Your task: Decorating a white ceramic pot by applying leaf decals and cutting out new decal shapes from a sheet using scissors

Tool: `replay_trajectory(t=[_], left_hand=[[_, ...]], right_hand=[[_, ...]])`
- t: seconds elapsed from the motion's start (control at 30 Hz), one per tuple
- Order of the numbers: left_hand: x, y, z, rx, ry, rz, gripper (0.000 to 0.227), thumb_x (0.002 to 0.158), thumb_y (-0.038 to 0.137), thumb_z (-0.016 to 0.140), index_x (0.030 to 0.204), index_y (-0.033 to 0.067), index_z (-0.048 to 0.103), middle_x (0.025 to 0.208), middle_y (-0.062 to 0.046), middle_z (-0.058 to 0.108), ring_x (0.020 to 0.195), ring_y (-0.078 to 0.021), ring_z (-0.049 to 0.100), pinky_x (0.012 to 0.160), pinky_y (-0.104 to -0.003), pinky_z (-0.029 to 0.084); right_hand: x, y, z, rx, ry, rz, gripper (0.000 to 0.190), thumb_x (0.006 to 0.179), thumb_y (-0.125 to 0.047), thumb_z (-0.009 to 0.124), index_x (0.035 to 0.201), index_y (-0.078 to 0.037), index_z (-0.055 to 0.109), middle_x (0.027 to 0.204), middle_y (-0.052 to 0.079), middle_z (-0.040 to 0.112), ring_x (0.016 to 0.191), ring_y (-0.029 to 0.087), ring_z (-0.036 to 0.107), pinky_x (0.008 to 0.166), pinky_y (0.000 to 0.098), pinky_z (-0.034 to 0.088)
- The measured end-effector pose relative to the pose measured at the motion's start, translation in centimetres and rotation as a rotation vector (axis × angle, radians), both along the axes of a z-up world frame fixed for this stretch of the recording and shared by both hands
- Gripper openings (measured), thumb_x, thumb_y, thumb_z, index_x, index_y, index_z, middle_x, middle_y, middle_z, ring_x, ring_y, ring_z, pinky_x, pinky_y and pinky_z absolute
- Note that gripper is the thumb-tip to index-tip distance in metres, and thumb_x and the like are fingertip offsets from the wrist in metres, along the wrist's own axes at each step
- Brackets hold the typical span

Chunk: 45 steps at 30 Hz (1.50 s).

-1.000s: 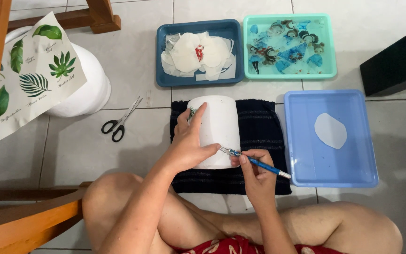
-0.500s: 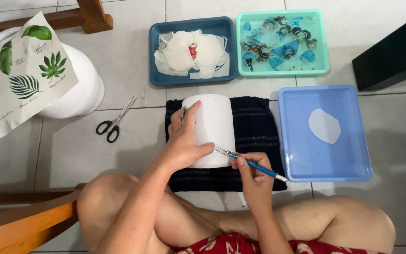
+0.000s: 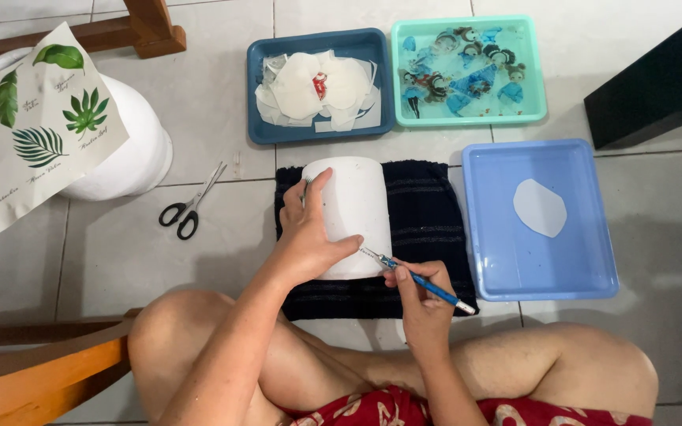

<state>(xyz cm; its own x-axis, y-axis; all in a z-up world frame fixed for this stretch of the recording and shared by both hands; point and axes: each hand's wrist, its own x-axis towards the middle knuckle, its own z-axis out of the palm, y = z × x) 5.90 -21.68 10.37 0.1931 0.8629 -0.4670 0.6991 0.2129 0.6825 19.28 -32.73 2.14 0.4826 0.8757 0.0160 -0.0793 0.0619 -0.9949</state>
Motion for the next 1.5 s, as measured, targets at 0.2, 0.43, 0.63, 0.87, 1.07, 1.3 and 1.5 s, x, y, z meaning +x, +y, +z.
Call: replay_trajectory(t=[0.2,0.43,0.63,0.87,1.07,1.3,1.5], left_hand=[[0.0,0.0,-0.1,0.01,-0.007,-0.001,0.092,0.067,0.031,0.069,0.141,0.0318,0.013,0.146,-0.012,0.002,0.134,-0.0312,0.011,0.106,-0.044,0.021],[0.0,0.0,0.4,-0.012,-0.005,-0.002,0.092,0.068,0.031,0.067,0.141,0.0324,0.011,0.145,-0.01,0.002,0.134,-0.0303,0.011,0.106,-0.043,0.021],[0.3,0.1,0.0,0.019,0.037,0.006,0.093,0.065,0.044,0.07,0.138,0.0336,0.014,0.141,-0.01,0.008,0.131,-0.0319,0.017,0.106,-0.043,0.022],[0.4,0.7,-0.3,0.034,0.038,0.022,0.093,0.061,0.04,0.075,0.134,0.0317,0.019,0.131,-0.007,0.016,0.121,-0.0294,0.023,0.103,-0.041,0.027],[-0.1,1.3,0.2,0.021,0.008,0.051,0.079,0.064,0.038,0.073,0.13,0.0325,0.031,0.124,-0.008,0.026,0.12,-0.0292,0.028,0.101,-0.04,0.028],[0.5,0.3,0.5,0.07,-0.117,0.066,0.089,0.066,0.025,0.08,0.136,0.0217,0.025,0.132,-0.02,0.019,0.123,-0.0415,0.023,0.101,-0.054,0.032],[-0.3,1.0,0.4,0.046,-0.124,0.052,0.083,0.067,0.029,0.08,0.135,0.0268,0.031,0.132,-0.018,0.023,0.124,-0.04,0.025,0.102,-0.051,0.03]], right_hand=[[0.2,-0.4,-0.7,-0.01,0.029,-0.033,0.012,0.086,-0.014,0.058,0.089,-0.003,0.051,0.089,0.017,0.067,0.071,0.018,0.067,0.067,0.028,0.059],[0.6,-0.7,-1.7,0.024,0.097,-0.114,0.006,0.088,-0.007,0.055,0.086,-0.005,0.05,0.076,0.011,0.059,0.073,0.02,0.068,0.063,0.0275,0.057],[-0.7,0.6,1.4,0.018,-0.189,-0.091,0.019,0.094,-0.017,0.043,0.104,-0.004,0.054,0.104,0.013,0.063,0.095,0.02,0.063,0.087,0.0299,0.05],[-2.0,1.7,2.0,-0.144,-0.016,-0.011,0.037,0.077,-0.022,0.066,0.107,-0.013,0.046,0.12,0.006,0.051,0.112,0.019,0.051,0.098,0.0316,0.04],[-1.6,1.8,1.6,-0.165,-0.01,-0.029,0.041,0.075,-0.021,0.068,0.108,-0.014,0.046,0.121,0.006,0.05,0.11,0.019,0.052,0.096,0.031,0.04],[-2.0,3.4,2.4,-0.248,0.013,-0.055,0.051,0.076,-0.022,0.075,0.112,-0.015,0.039,0.117,0.004,0.05,0.112,0.017,0.045,0.096,0.0338,0.023],[-1.2,3.4,2.0,-0.289,0.094,-0.018,0.056,0.074,-0.021,0.076,0.114,-0.015,0.038,0.117,0.004,0.051,0.112,0.016,0.045,0.095,0.0327,0.024]])
